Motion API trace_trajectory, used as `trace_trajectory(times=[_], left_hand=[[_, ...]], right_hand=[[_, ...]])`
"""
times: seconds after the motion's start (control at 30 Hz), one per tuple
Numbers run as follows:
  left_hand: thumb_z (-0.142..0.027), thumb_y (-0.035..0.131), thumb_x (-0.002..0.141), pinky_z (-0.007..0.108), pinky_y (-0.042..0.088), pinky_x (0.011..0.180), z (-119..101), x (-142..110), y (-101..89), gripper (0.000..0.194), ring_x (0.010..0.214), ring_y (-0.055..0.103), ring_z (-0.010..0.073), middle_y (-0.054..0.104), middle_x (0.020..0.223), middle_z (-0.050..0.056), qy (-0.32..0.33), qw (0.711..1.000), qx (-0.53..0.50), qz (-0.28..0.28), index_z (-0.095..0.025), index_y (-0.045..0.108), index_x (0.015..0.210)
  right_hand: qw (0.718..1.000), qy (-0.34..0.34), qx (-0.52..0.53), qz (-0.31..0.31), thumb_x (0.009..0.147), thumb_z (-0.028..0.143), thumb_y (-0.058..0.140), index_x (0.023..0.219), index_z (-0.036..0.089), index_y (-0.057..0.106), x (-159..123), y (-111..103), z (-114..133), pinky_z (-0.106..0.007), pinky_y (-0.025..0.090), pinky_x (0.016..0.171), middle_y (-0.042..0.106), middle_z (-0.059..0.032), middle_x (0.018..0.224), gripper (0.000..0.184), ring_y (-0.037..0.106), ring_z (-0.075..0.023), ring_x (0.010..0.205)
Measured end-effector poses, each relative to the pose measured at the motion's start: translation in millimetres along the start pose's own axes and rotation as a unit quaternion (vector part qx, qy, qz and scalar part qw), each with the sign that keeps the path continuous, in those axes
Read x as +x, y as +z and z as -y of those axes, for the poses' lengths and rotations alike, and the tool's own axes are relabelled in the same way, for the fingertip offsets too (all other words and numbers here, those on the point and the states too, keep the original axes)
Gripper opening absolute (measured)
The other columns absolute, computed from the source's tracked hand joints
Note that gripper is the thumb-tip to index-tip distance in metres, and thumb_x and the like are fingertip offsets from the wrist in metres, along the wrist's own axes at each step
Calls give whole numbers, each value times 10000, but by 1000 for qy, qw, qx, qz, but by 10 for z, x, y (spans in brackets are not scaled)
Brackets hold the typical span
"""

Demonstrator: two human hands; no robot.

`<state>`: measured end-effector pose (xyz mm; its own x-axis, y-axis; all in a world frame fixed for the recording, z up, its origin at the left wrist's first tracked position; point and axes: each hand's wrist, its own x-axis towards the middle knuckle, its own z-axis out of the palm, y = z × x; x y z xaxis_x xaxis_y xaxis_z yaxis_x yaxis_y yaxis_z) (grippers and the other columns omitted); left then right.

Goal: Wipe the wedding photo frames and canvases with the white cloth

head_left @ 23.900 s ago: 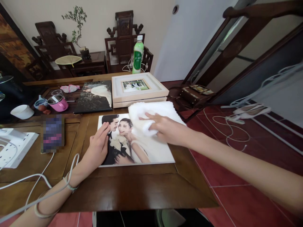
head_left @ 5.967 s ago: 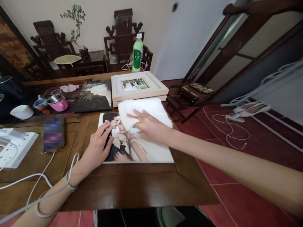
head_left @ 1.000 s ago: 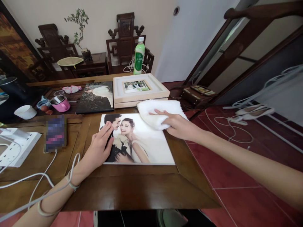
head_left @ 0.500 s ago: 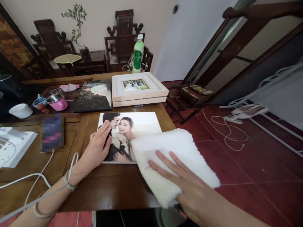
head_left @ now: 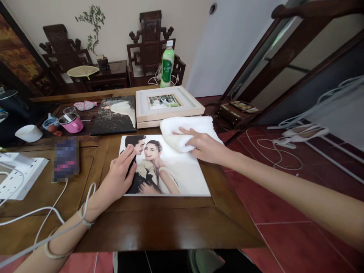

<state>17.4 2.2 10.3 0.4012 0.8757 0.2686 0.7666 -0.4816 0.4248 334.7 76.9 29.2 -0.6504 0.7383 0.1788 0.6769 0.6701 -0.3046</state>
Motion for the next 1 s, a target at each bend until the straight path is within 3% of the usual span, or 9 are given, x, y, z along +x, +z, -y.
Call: trace_trajectory(times=[0.17,0.37,0.47,0.57,0.73,0.87,1.0], left_hand=[[-271,360,1016,502,317,1157,3,4,4,457,1473,306,254,373,1563,169,-3,1000,-3,0,-167,400,1459],[-264,346,1020,503,313,1155,-12,1,7,459,1485,277,246,352,1578,154,-16,1000,1,6,-192,380,1472],[-258,321,1024,509,304,1162,-5,2,16,467,1483,283,244,348,1581,149,-16,1000,-5,2,-193,365,1485],[-253,315,1021,492,310,1168,20,10,34,474,1471,313,236,366,1572,145,-14,1000,-22,-14,-192,372,1487],[-286,369,1003,503,301,1174,60,26,65,497,1475,299,259,354,1577,150,-35,999,-26,-30,-180,380,1489],[-283,348,1009,515,279,1183,76,20,62,506,1485,273,262,342,1582,156,-23,1000,-16,-13,-173,355,1503],[-288,346,1016,511,265,1190,70,13,41,504,1490,261,257,320,1593,153,-23,1000,-7,0,-173,346,1508]], right_hand=[[1000,-17,-8,-19,618,-82,436,708,163,716,-146,83,92,-611,292,1156,493,-104,1465,383,300,-354,1422],[994,-79,-17,-75,639,-111,432,677,171,719,-772,296,769,-678,252,1140,481,-122,1482,404,180,-341,1473],[989,-104,-18,-103,702,-77,471,536,173,623,-1022,363,1093,-680,250,1148,462,-110,1506,336,204,-364,1470],[986,-125,-6,-108,729,-25,531,511,181,601,-1131,398,1256,-685,245,1150,448,-97,1520,308,246,-388,1455],[983,-131,-10,-125,683,-62,523,521,182,618,-991,376,1116,-652,288,1147,488,-92,1489,308,277,-369,1448],[994,-95,-28,-46,608,-84,509,633,191,709,-610,255,765,-631,311,1136,526,-86,1452,341,331,-354,1424],[998,-41,-37,-10,627,-55,514,768,172,750,-159,134,425,-645,307,1128,496,-98,1473,357,348,-369,1411]])
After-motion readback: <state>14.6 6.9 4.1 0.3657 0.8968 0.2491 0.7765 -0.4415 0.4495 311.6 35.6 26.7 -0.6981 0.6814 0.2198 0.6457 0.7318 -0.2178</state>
